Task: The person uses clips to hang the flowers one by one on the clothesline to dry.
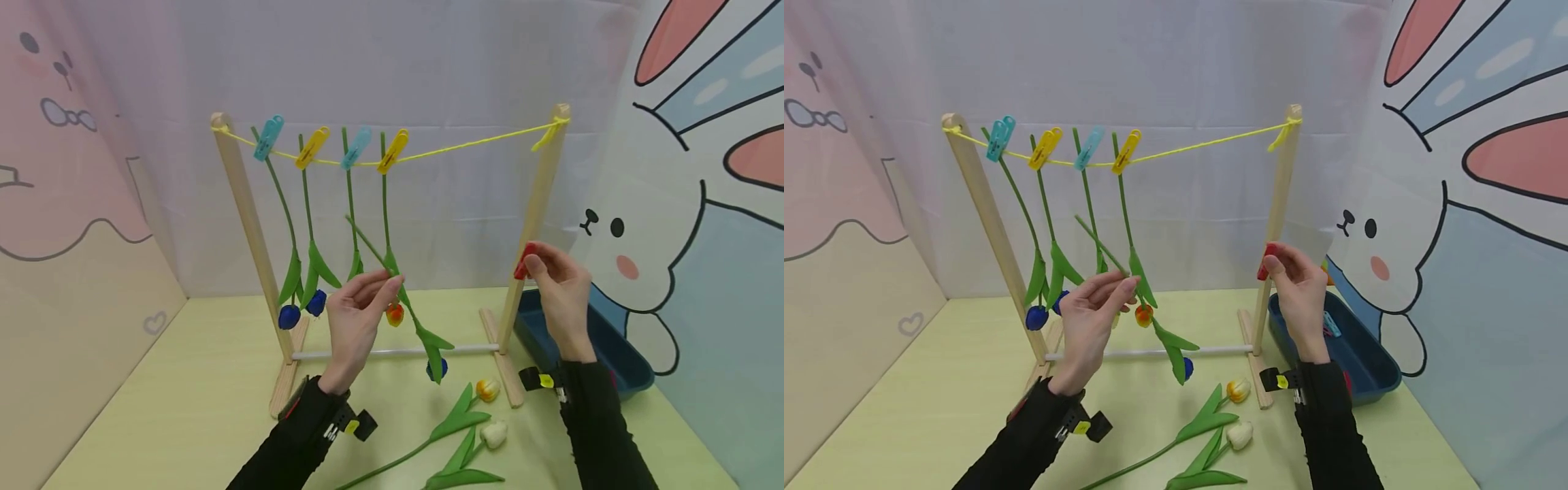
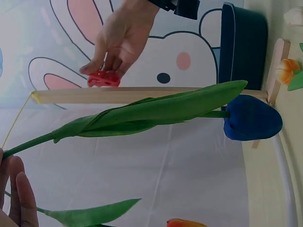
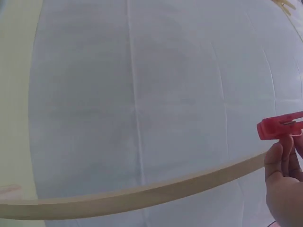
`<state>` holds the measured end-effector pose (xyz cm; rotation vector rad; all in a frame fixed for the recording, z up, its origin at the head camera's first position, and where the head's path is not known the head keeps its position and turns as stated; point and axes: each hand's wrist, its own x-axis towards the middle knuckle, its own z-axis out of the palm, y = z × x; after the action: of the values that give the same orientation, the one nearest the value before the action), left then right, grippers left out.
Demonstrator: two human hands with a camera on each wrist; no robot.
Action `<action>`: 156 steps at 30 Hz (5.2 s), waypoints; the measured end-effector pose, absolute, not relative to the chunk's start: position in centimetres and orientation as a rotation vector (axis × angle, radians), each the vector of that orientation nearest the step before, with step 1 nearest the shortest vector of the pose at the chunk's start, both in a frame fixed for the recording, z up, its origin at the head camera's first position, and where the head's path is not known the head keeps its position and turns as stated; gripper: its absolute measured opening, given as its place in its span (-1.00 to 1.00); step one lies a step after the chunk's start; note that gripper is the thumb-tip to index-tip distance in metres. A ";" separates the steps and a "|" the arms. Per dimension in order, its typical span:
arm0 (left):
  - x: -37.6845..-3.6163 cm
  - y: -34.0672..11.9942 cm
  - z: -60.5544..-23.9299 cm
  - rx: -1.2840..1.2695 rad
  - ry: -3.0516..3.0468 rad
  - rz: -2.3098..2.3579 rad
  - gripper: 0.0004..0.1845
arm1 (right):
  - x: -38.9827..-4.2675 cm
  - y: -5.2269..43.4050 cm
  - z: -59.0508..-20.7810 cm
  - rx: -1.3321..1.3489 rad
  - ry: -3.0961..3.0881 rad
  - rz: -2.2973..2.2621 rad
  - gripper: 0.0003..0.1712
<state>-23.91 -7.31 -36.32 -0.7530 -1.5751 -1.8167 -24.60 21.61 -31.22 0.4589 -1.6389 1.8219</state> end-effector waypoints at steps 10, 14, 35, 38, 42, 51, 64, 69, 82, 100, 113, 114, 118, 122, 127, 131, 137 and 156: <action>-25.5 -4.2 -32.4 -0.703 -1.705 -1.752 -0.68 | -25.5 19.6 -25.5 0.693 -1.755 1.540 -0.66; -23.8 -3.2 -28.8 -0.621 -1.795 -1.778 -0.69 | -25.9 18.2 -23.4 0.739 -1.751 1.511 -0.61; -25.1 -2.5 -24.8 -0.596 -1.840 -1.796 -0.66 | -27.4 13.1 -15.7 0.806 -1.467 1.749 -0.88; -25.2 -2.4 -24.4 -0.577 -1.843 -1.783 -0.67 | -27.5 12.5 -14.9 0.794 -1.459 1.767 -0.90; -25.4 -2.2 -24.0 -0.564 -1.832 -1.774 -0.69 | -27.9 11.7 -14.3 0.783 -1.452 1.762 -0.87; -25.4 -2.2 -23.5 -0.539 -1.830 -1.771 -0.71 | -28.4 10.4 -14.0 0.704 -1.439 1.799 -0.77; -25.6 -2.2 -23.3 -0.517 -1.853 -1.742 -0.73 | -28.1 9.6 -14.1 0.655 -1.449 1.932 -0.83; -25.7 -2.2 -23.3 -0.502 -1.861 -1.740 -0.73 | -28.2 9.4 -14.3 0.660 -1.475 1.948 -0.82; -25.3 -2.6 -23.2 -0.508 -1.885 -1.709 -0.72 | -27.9 10.2 -14.8 0.734 -1.630 1.886 -0.87; -19.5 -5.9 -32.7 -0.782 -2.378 -1.282 -0.79 | -26.9 20.4 -24.9 0.821 -1.571 1.207 -0.43; -18.1 -10.0 -40.5 -0.831 -3.194 -0.992 -0.55 | -30.1 32.9 -34.0 0.412 -2.593 0.778 -0.61; -18.0 -10.1 -40.6 -0.812 -3.230 -0.971 -0.53 | -30.3 33.3 -34.3 0.434 -2.744 0.735 -0.64; -17.8 -10.1 -41.0 -0.763 -3.306 -0.892 -0.47 | -31.3 33.8 -35.3 0.524 -3.146 0.656 -0.67; -17.7 -10.1 -41.3 -0.742 -3.320 -0.887 -0.47 | -32.0 33.6 -35.9 0.561 -3.276 0.638 -0.61; -17.5 -10.3 -41.8 -0.735 -3.322 -0.891 -0.47 | -32.1 33.2 -36.2 0.508 -3.392 0.626 -0.53; -17.4 -10.6 -42.1 -0.750 -3.307 -0.916 -0.47 | -31.7 32.8 -36.3 0.445 -3.474 0.641 -0.48; -17.2 -10.7 -42.3 -0.759 -3.308 -0.932 -0.47 | -30.6 32.6 -36.5 0.229 -3.577 0.723 -0.38; -17.4 -11.0 -42.2 -0.788 -3.278 -0.961 -0.47 | -31.6 33.1 -38.0 0.228 -3.693 0.648 -0.29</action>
<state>-17.36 -11.02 -42.17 -0.7879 -3.2781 -0.9610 -31.64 33.07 -37.98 0.2276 -3.6934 0.6480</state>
